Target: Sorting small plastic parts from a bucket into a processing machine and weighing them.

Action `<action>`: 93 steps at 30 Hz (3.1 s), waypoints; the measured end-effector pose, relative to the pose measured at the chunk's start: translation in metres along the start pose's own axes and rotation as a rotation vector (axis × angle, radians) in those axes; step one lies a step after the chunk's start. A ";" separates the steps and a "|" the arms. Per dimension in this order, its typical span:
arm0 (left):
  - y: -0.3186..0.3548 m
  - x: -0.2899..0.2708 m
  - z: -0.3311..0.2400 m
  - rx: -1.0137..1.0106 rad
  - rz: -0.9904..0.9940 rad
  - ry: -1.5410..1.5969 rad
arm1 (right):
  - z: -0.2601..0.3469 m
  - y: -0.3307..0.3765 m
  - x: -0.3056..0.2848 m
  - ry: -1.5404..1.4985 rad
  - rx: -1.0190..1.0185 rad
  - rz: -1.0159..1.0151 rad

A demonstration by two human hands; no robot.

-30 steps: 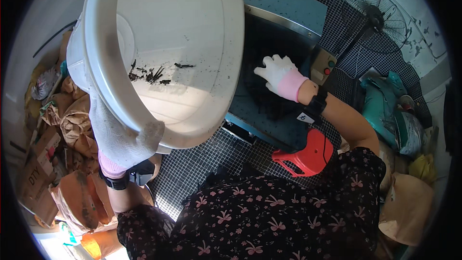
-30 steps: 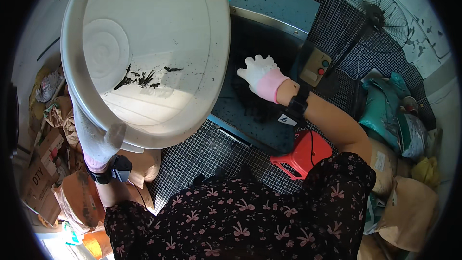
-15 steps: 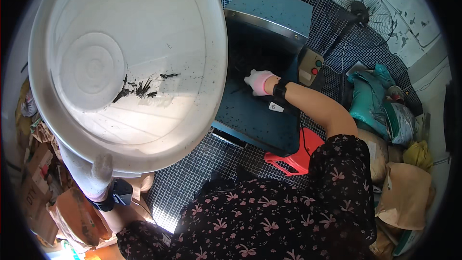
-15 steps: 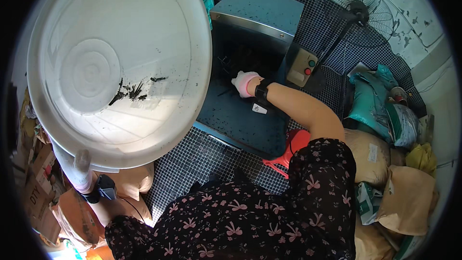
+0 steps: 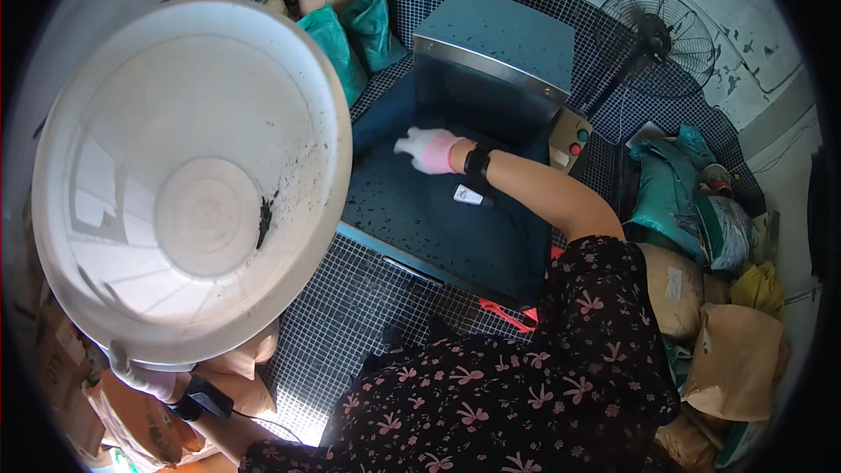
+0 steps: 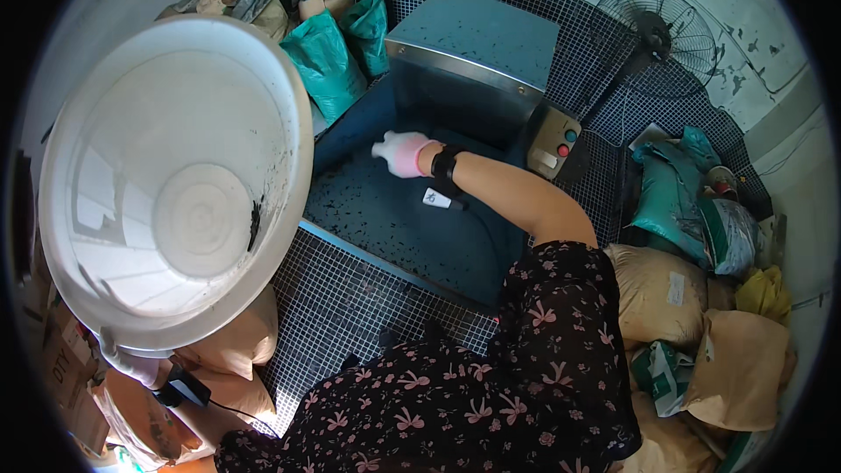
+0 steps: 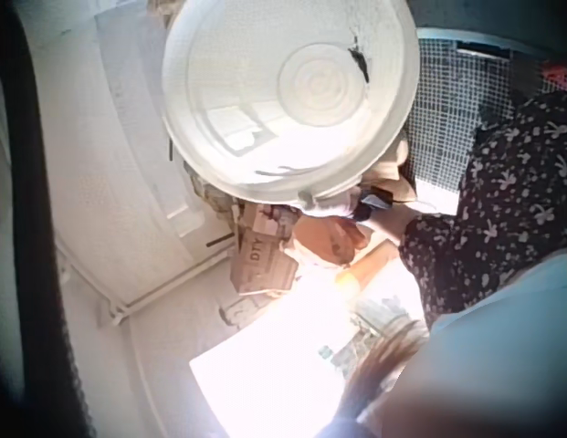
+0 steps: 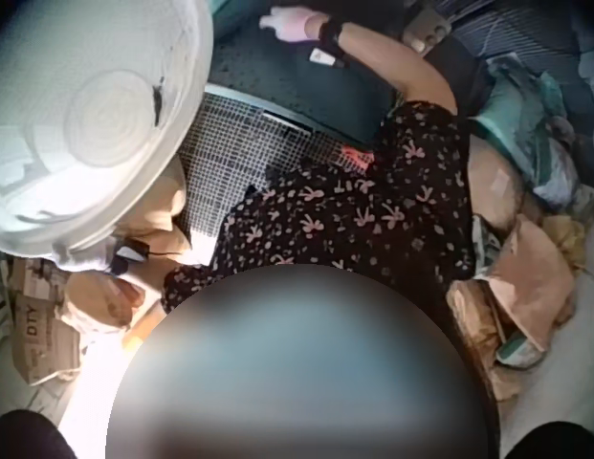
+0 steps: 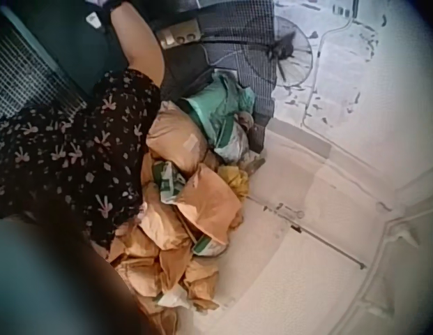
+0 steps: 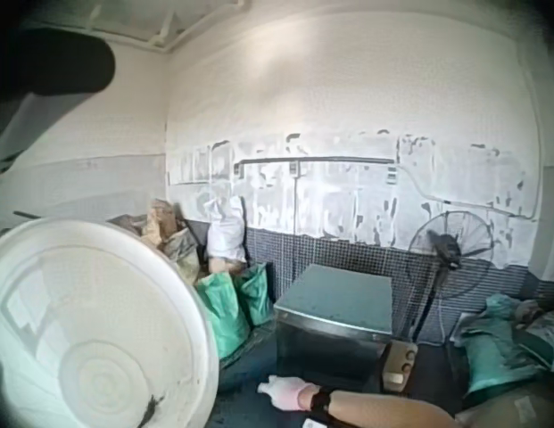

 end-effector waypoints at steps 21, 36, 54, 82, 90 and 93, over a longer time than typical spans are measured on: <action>0.108 -0.193 -0.015 -0.339 -0.129 -0.516 | -0.144 -0.015 0.024 0.096 0.460 0.147; 0.143 -0.251 0.045 -0.714 -0.214 -0.521 | 0.012 0.094 -0.071 0.072 -0.169 -0.331; 0.219 -0.096 0.210 -0.832 0.183 -0.605 | 0.026 0.143 0.310 -0.717 -0.065 0.346; 0.271 -0.227 0.311 -1.110 -0.037 -0.857 | -0.026 -0.272 0.775 -0.527 0.396 0.325; 0.268 -0.238 0.319 -1.090 -0.046 -0.870 | -0.049 -0.314 0.833 -0.558 0.362 0.346; 0.271 -0.252 0.312 -1.119 -0.058 -0.863 | -0.027 -0.294 0.843 -0.592 0.323 0.391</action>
Point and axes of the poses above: each hand's wrist, its own y-axis away from the middle knuckle, its own x-axis out of the palm, z = x × y, the point moved 6 cm from there along -y, towards the middle knuckle, and after that the axes turned 13 degrees about z, right-handed, at the moved point
